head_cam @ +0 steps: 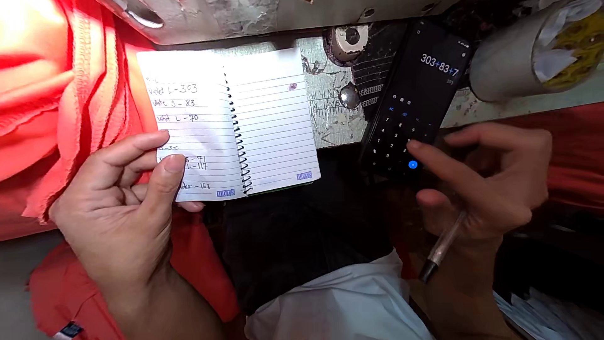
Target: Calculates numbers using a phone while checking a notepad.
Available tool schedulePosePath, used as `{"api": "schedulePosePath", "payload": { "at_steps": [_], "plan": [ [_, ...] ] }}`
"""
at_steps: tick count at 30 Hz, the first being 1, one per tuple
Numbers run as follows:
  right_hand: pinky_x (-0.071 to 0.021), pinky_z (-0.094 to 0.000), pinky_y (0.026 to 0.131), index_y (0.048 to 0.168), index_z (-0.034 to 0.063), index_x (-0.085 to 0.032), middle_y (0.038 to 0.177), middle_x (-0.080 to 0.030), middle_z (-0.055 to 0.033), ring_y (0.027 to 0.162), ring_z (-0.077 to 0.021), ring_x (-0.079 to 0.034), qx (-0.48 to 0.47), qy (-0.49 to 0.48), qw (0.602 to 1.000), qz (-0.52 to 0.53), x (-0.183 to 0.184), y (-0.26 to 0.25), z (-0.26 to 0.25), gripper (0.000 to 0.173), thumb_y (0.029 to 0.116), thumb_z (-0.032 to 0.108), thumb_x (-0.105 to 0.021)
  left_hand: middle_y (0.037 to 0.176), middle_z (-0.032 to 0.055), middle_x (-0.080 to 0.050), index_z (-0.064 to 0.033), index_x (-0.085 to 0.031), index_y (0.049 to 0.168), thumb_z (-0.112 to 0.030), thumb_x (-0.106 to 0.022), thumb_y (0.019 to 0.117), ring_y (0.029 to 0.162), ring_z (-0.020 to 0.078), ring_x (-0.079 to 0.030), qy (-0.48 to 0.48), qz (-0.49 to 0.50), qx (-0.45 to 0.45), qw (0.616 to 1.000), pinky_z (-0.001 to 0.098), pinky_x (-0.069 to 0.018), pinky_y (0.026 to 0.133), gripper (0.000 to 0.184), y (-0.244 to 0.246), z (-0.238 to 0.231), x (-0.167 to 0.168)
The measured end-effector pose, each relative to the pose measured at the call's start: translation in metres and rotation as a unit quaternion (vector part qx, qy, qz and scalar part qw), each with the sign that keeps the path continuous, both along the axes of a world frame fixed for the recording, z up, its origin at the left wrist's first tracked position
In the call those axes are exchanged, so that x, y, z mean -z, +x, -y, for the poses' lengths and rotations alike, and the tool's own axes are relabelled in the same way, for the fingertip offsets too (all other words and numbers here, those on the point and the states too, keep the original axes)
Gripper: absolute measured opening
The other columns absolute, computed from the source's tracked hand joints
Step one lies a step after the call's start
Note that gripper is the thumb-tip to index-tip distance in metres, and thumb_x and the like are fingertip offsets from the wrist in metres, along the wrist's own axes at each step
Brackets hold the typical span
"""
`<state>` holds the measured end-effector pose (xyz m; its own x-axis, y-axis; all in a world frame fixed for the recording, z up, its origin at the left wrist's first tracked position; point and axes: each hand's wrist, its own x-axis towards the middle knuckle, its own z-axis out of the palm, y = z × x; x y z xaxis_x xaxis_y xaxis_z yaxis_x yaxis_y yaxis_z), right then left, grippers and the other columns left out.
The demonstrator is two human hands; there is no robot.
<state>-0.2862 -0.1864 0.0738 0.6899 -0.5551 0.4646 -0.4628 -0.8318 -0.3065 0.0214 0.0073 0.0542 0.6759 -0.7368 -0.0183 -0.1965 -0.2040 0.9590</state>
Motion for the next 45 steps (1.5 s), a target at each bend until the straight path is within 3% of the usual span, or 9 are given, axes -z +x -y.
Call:
{"api": "schedulePosePath", "payload": {
  "at_steps": [9,15,24,31,35,38,41,45],
  "plan": [
    [-0.0396,-0.0354,0.078,0.107,0.014,-0.079,0.105,-0.064,-0.0163,0.093,-0.0234,-0.054,-0.015,0.01,1.0,-0.013,0.01,0.0,-0.006,0.055,0.1033,0.059,-0.047,0.097,-0.0129,-0.072,-0.0145,-0.061,0.128,-0.019,-0.067,0.0992,0.066,-0.0004,-0.069,0.01,0.001,0.001,1.0,0.0151,-0.0569,0.05,0.029,0.001,-0.001,0.002],
    [-0.0393,-0.023,0.074,0.108,0.0137,-0.076,0.1,-0.058,-0.0073,0.086,-0.0104,-0.051,0.045,0.001,0.998,0.047,0.007,-0.018,-0.001,0.049,0.1066,0.051,-0.044,0.096,-0.0117,-0.072,-0.0135,-0.061,0.128,-0.02,-0.067,0.0992,0.064,0.002,-0.069,0.017,-0.005,-0.008,1.0,0.0171,-0.0579,0.049,0.03,0.002,-0.003,0.003],
    [-0.039,-0.0217,0.074,0.107,0.0115,-0.075,0.1,-0.057,-0.0078,0.085,-0.0095,-0.05,0.059,-0.002,0.996,0.066,0.012,-0.025,0.0,0.051,0.1087,0.048,-0.039,0.095,-0.0129,-0.072,-0.0144,-0.061,0.127,-0.02,-0.067,0.0989,0.064,0.0011,-0.069,0.025,-0.007,-0.011,1.0,0.017,-0.0578,0.049,0.029,0.002,-0.003,0.001],
    [-0.0412,-0.0187,0.077,0.108,0.0118,-0.074,0.104,-0.058,-0.0067,0.09,-0.0068,-0.053,0.054,0.0,0.996,0.076,0.012,-0.026,-0.002,0.053,0.1097,0.048,-0.035,0.095,-0.0131,-0.072,-0.0145,-0.061,0.126,-0.02,-0.068,0.0984,0.064,0.0009,-0.069,0.025,0.0,-0.01,1.0,0.0168,-0.0577,0.049,0.029,0.002,-0.003,0.0],
    [-0.0471,-0.0168,0.084,0.11,0.0091,-0.073,0.109,-0.059,-0.0053,0.098,-0.004,-0.057,0.062,0.008,0.993,0.101,0.016,-0.024,-0.004,0.051,0.1111,0.043,-0.035,0.095,-0.0129,-0.072,-0.0156,-0.061,0.126,-0.019,-0.067,0.0987,0.065,0.0014,-0.069,0.021,-0.011,-0.009,1.0,0.0172,-0.0577,0.049,0.029,0.003,-0.003,0.0],
    [-0.0488,-0.0154,0.075,0.116,0.0077,-0.069,0.106,-0.06,-0.0048,0.088,-0.0023,-0.058,0.055,0.023,0.993,0.104,0.019,-0.023,-0.003,0.049,0.1117,0.042,-0.034,0.093,-0.0124,-0.072,-0.0165,-0.06,0.128,-0.019,-0.067,0.0991,0.064,0.002,-0.069,0.006,-0.034,0.001,0.999,0.0176,-0.0582,0.05,0.03,0.005,-0.004,-0.001],
    [-0.0445,-0.018,0.074,0.121,0.0098,-0.07,0.101,-0.058,-0.0061,0.085,-0.0057,-0.055,0.047,0.03,0.994,0.09,0.022,-0.023,-0.002,0.05,0.1111,0.043,-0.035,0.095,-0.0129,-0.073,-0.0184,-0.058,0.133,-0.021,-0.066,0.0992,0.067,0.0026,-0.071,0.002,-0.054,0.012,0.998,0.0184,-0.0591,0.051,0.035,0.007,-0.005,-0.002],
    [-0.0379,-0.0185,0.068,0.119,0.0139,-0.073,0.094,-0.054,-0.0051,0.076,-0.0062,-0.048,0.044,0.023,0.996,0.08,0.023,-0.024,0.0,0.049,0.1095,0.047,-0.037,0.09,-0.013,-0.073,-0.0198,-0.056,0.138,-0.02,-0.067,0.0986,0.066,0.0028,-0.07,0.006,-0.06,0.009,0.998,0.0184,-0.0589,0.052,0.041,0.005,-0.003,-0.005]
  ]
}}
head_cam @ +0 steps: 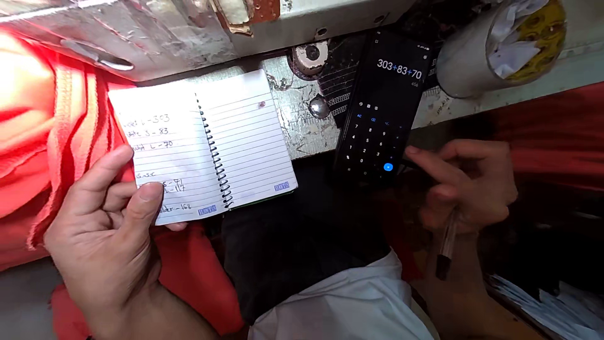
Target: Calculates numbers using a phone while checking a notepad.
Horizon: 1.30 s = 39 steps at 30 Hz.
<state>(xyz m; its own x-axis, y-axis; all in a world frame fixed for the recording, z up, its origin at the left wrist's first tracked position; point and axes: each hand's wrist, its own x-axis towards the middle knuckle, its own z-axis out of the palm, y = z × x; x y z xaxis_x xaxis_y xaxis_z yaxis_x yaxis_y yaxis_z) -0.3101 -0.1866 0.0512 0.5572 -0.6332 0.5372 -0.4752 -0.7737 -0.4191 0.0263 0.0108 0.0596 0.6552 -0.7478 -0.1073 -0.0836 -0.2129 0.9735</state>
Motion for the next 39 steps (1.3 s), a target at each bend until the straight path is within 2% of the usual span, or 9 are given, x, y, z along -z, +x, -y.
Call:
{"api": "schedulePosePath", "payload": {
  "at_steps": [3,10,16,28,31,34,39],
  "plan": [
    [-0.0348,-0.0186,0.064,0.115,0.0138,-0.075,0.09,-0.053,-0.0049,0.071,-0.0062,-0.045,-0.006,-0.002,1.0,0.0,0.0008,-0.0005,0.0012,0.05,0.1086,0.048,-0.039,0.089,-0.0134,-0.073,-0.0196,-0.057,0.138,-0.019,-0.067,0.0982,0.065,0.0024,-0.069,0.003,0.006,-0.006,1.0,0.0182,-0.0585,0.051,0.041,-0.0004,0.0004,0.0008],
    [-0.0358,-0.0173,0.066,0.117,0.0131,-0.074,0.092,-0.052,-0.0045,0.074,-0.0052,-0.046,-0.006,0.002,1.0,-0.003,0.002,-0.0008,0.0005,0.051,0.1086,0.049,-0.039,0.089,-0.0133,-0.073,-0.0184,-0.057,0.138,-0.016,-0.066,0.0987,0.064,0.002,-0.07,0.008,0.018,-0.004,1.0,0.0178,-0.0579,0.049,0.04,-0.0014,0.002,0.0008],
    [-0.0386,-0.0191,0.071,0.119,0.0072,-0.073,0.095,-0.053,-0.0084,0.08,-0.0086,-0.049,0.007,-0.007,1.0,-0.012,0.0011,0.0027,0.004,0.052,0.1096,0.045,-0.038,0.09,-0.0132,-0.073,-0.0171,-0.057,0.137,-0.016,-0.066,0.0989,0.063,0.0019,-0.069,0.011,0.024,-0.007,1.0,0.0177,-0.0575,0.048,0.039,-0.0025,0.0026,0.0005],
    [-0.0389,-0.0198,0.072,0.125,0.0072,-0.072,0.098,-0.053,-0.0091,0.082,-0.0095,-0.049,0.005,0.008,1.0,-0.027,-0.0014,0.006,0.0045,0.054,0.1093,0.046,-0.038,0.089,-0.0136,-0.072,-0.0172,-0.057,0.137,-0.019,-0.067,0.0987,0.062,0.0017,-0.069,0.013,0.03,-0.006,0.999,0.0175,-0.0571,0.048,0.04,-0.0013,0.0019,0.0023],
    [-0.0378,-0.0196,0.07,0.125,0.0071,-0.072,0.097,-0.052,-0.0092,0.081,-0.0096,-0.048,0.007,0.007,0.999,-0.036,-0.0017,0.0062,0.0046,0.055,0.1092,0.047,-0.038,0.089,-0.0139,-0.072,-0.0174,-0.057,0.137,-0.019,-0.067,0.0988,0.062,0.0016,-0.069,0.011,0.03,-0.003,0.999,0.0174,-0.0573,0.048,0.04,-0.0014,0.0018,0.0023],
    [-0.0357,-0.0219,0.064,0.124,0.0071,-0.073,0.096,-0.054,-0.0113,0.074,-0.0114,-0.046,0.006,0.008,0.999,-0.053,-0.0002,0.0065,0.0052,0.055,0.1088,0.047,-0.039,0.09,-0.0136,-0.073,-0.0174,-0.057,0.138,-0.019,-0.067,0.0987,0.062,0.0018,-0.069,0.007,0.028,-0.001,1.0,0.0175,-0.0574,0.048,0.041,-0.0015,0.0022,0.0021],
    [-0.0417,-0.0203,0.076,0.125,0.0086,-0.07,0.099,-0.053,-0.0079,0.086,-0.0096,-0.051,0.018,-0.003,1.0,-0.015,-0.0034,0.002,0.004,0.052,0.1098,0.045,-0.036,0.09,-0.0133,-0.073,-0.0178,-0.057,0.138,-0.019,-0.067,0.0988,0.063,0.002,-0.069,0.007,0.026,0.002,1.0,0.0178,-0.0578,0.049,0.041,-0.0008,0.0011,0.0027]
  ]
}}
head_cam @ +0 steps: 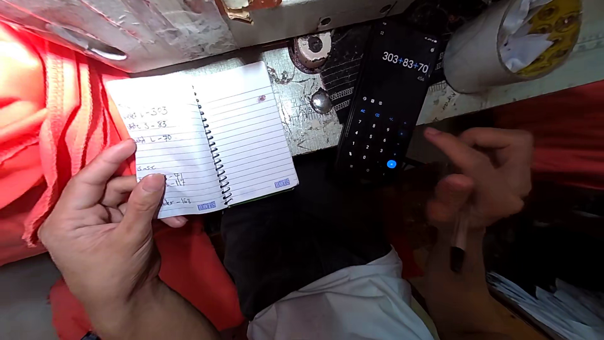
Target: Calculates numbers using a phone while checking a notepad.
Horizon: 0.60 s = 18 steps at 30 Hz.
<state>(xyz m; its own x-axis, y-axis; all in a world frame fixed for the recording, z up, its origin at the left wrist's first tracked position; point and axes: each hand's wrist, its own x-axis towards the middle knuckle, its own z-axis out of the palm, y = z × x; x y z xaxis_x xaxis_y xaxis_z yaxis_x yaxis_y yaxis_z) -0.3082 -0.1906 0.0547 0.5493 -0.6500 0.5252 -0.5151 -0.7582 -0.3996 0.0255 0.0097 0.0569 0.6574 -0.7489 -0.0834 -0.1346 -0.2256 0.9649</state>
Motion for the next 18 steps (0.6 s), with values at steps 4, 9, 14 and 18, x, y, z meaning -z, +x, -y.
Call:
{"api": "schedulePosePath", "payload": {
  "at_steps": [4,9,14,18],
  "plan": [
    [-0.0403,-0.0188,0.074,0.124,0.0086,-0.07,0.097,-0.051,-0.0066,0.084,-0.0079,-0.05,0.011,-0.011,1.0,0.015,-0.0005,-0.0006,0.0009,0.052,0.11,0.045,-0.035,0.09,-0.0135,-0.073,-0.0185,-0.057,0.138,-0.019,-0.067,0.0988,0.063,0.0018,-0.069,0.0,0.001,-0.002,1.0,0.0175,-0.0576,0.049,0.04,0.0001,0.0005,0.0006],
    [-0.04,-0.0183,0.074,0.122,0.0089,-0.071,0.097,-0.052,-0.0063,0.084,-0.0072,-0.05,0.006,-0.008,1.0,0.017,0.0018,-0.0003,-0.0019,0.053,0.1102,0.046,-0.034,0.09,-0.014,-0.072,-0.0183,-0.057,0.138,-0.018,-0.066,0.099,0.063,0.0013,-0.069,0.007,0.001,-0.007,1.0,0.0171,-0.0573,0.049,0.04,-0.0009,0.0009,-0.0008],
    [-0.0401,-0.0177,0.075,0.122,0.0091,-0.071,0.097,-0.051,-0.006,0.085,-0.0068,-0.05,0.002,-0.008,1.0,0.022,0.002,-0.0014,-0.0026,0.053,0.1102,0.045,-0.034,0.09,-0.0142,-0.073,-0.0183,-0.058,0.137,-0.019,-0.067,0.0985,0.063,0.0012,-0.069,0.002,-0.004,-0.005,1.0,0.0169,-0.0573,0.049,0.039,-0.0011,0.0014,-0.0014],
    [-0.0404,-0.0176,0.074,0.12,0.0092,-0.071,0.096,-0.052,-0.0055,0.084,-0.0067,-0.05,0.004,-0.01,1.0,0.023,0.0018,-0.0018,-0.0023,0.053,0.1103,0.046,-0.034,0.09,-0.0141,-0.072,-0.018,-0.057,0.138,-0.019,-0.067,0.0987,0.064,0.0014,-0.069,-0.001,0.001,0.002,1.0,0.0171,-0.0576,0.05,0.04,-0.0003,0.0007,-0.0008]
  ]
}}
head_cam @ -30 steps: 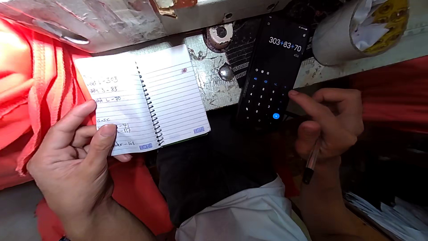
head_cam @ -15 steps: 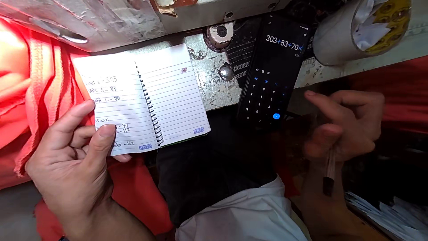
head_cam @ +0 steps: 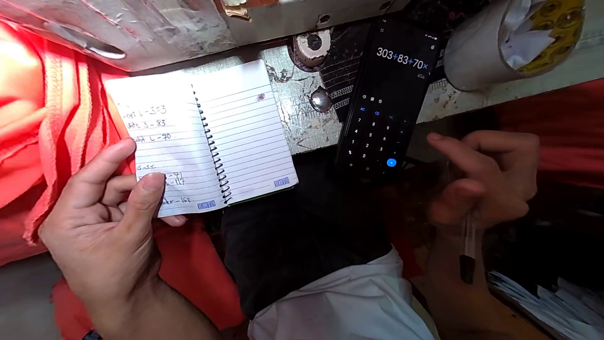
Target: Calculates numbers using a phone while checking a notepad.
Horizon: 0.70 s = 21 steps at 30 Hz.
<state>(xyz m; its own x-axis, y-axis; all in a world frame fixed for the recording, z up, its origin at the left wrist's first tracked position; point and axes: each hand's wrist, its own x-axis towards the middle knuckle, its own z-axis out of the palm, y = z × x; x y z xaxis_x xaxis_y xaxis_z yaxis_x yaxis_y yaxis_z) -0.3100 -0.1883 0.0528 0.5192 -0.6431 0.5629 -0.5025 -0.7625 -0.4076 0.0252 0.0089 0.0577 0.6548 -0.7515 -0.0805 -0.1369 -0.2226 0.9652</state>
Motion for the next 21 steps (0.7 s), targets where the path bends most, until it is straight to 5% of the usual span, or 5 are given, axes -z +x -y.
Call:
{"api": "schedulePosePath", "payload": {
  "at_steps": [11,21],
  "plan": [
    [-0.0357,-0.0226,0.066,0.123,0.0105,-0.073,0.098,-0.052,-0.0096,0.076,-0.0109,-0.045,-0.017,-0.001,0.999,-0.05,-0.004,0.009,0.004,0.054,0.1088,0.049,-0.037,0.09,-0.0141,-0.073,-0.018,-0.057,0.137,-0.018,-0.067,0.0988,0.063,0.0011,-0.069,0.001,0.0,-0.007,1.0,0.017,-0.0575,0.049,0.04,-0.001,0.0,0.0],
    [-0.0388,-0.0206,0.073,0.114,0.007,-0.074,0.097,-0.053,-0.0089,0.083,-0.0093,-0.049,0.006,-0.022,1.0,-0.018,-0.005,0.005,0.007,0.049,0.11,0.041,-0.039,0.09,-0.0143,-0.072,-0.0182,-0.058,0.137,-0.018,-0.067,0.0986,0.064,0.0005,-0.069,0.002,0.0,-0.007,1.0,0.0166,-0.0573,0.049,0.04,-0.001,0.001,0.0]
  ]
}}
